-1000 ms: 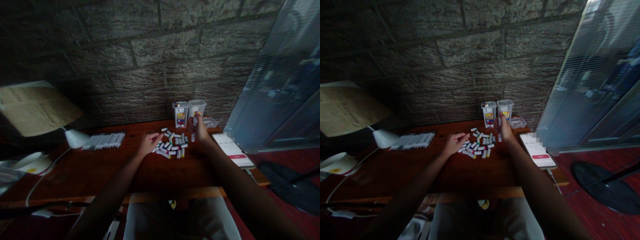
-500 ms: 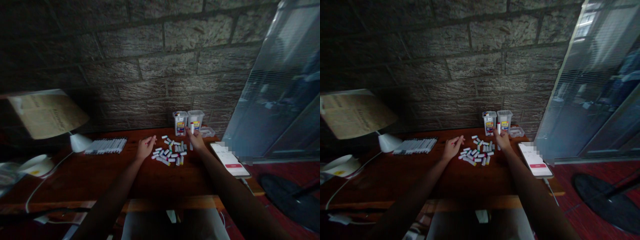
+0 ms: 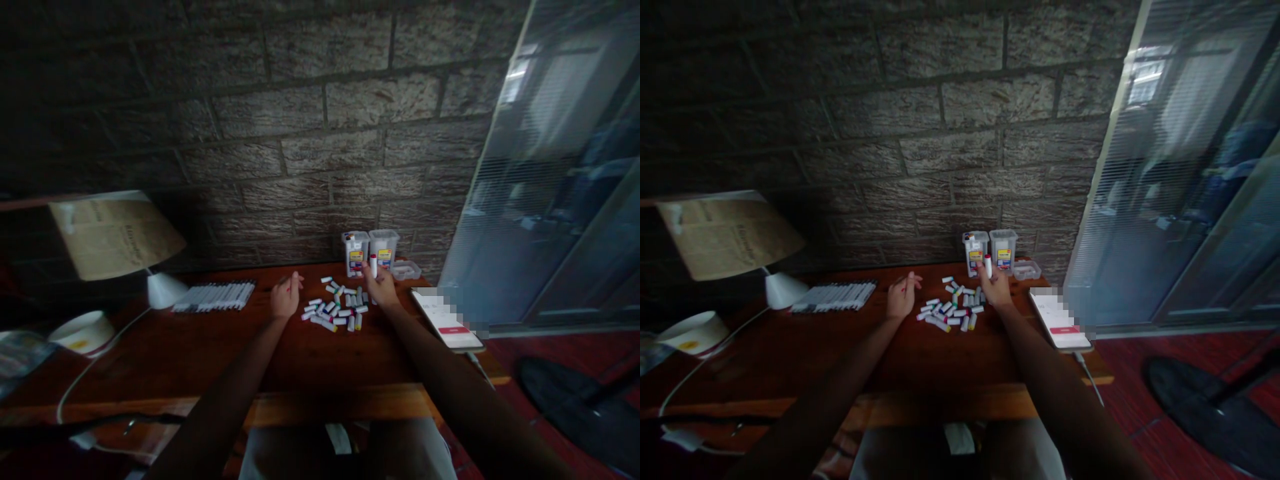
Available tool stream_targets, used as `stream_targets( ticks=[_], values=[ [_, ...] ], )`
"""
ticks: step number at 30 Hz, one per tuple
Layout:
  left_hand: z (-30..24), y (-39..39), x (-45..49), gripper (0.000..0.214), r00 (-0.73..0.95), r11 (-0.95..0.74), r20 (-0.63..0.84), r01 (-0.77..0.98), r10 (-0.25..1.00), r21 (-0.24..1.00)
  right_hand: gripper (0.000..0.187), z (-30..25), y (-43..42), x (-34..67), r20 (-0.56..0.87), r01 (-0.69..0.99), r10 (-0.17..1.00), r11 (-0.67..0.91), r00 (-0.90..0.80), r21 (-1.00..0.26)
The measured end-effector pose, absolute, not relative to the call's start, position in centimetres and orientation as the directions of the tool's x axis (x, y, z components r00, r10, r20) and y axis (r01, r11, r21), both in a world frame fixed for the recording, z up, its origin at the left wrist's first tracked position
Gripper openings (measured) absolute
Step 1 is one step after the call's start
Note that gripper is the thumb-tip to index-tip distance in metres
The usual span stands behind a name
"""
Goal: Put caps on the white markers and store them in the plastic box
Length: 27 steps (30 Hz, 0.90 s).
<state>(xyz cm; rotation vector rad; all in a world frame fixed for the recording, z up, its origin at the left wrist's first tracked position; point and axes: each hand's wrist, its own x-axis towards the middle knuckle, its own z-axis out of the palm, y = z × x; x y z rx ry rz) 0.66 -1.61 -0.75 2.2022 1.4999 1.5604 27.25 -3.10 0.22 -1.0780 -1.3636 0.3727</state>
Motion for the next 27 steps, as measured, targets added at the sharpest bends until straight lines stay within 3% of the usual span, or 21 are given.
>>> stream_targets(
  ticks=[6,12,20,24,27],
  values=[
    [-0.8,-1.6,0.6,0.054,0.042,-0.539,0.709,0.681,0.704,0.495,0.031,-1.0,-2.1,27.8,0.593,0.369,0.778,0.499,0.207,-0.784],
    [-0.6,-1.8,0.7,0.054,0.038,-0.55,0.702,0.652,0.711,0.522,0.035,-0.2,-2.6,27.8,0.617,0.433,0.771,0.507,0.16,-0.746],
    [-0.1,-2.1,-0.2,0.054,0.035,-0.516,0.618,0.589,0.785,0.622,0.04,1.6,-4.2,25.6,0.662,0.386,0.746,0.59,0.076,-0.709],
    [-0.2,-2.2,-0.3,0.051,0.063,-0.509,0.585,0.573,0.809,0.642,0.04,1.4,-4.4,25.2,0.693,0.547,0.715,0.546,0.091,-0.635],
    [-0.2,-2.2,-0.3,0.052,0.069,-0.5,0.563,0.555,0.824,0.664,0.037,1.1,-4.2,25.6,0.765,0.63,0.644,0.598,-0.01,-0.495]
  ],
)
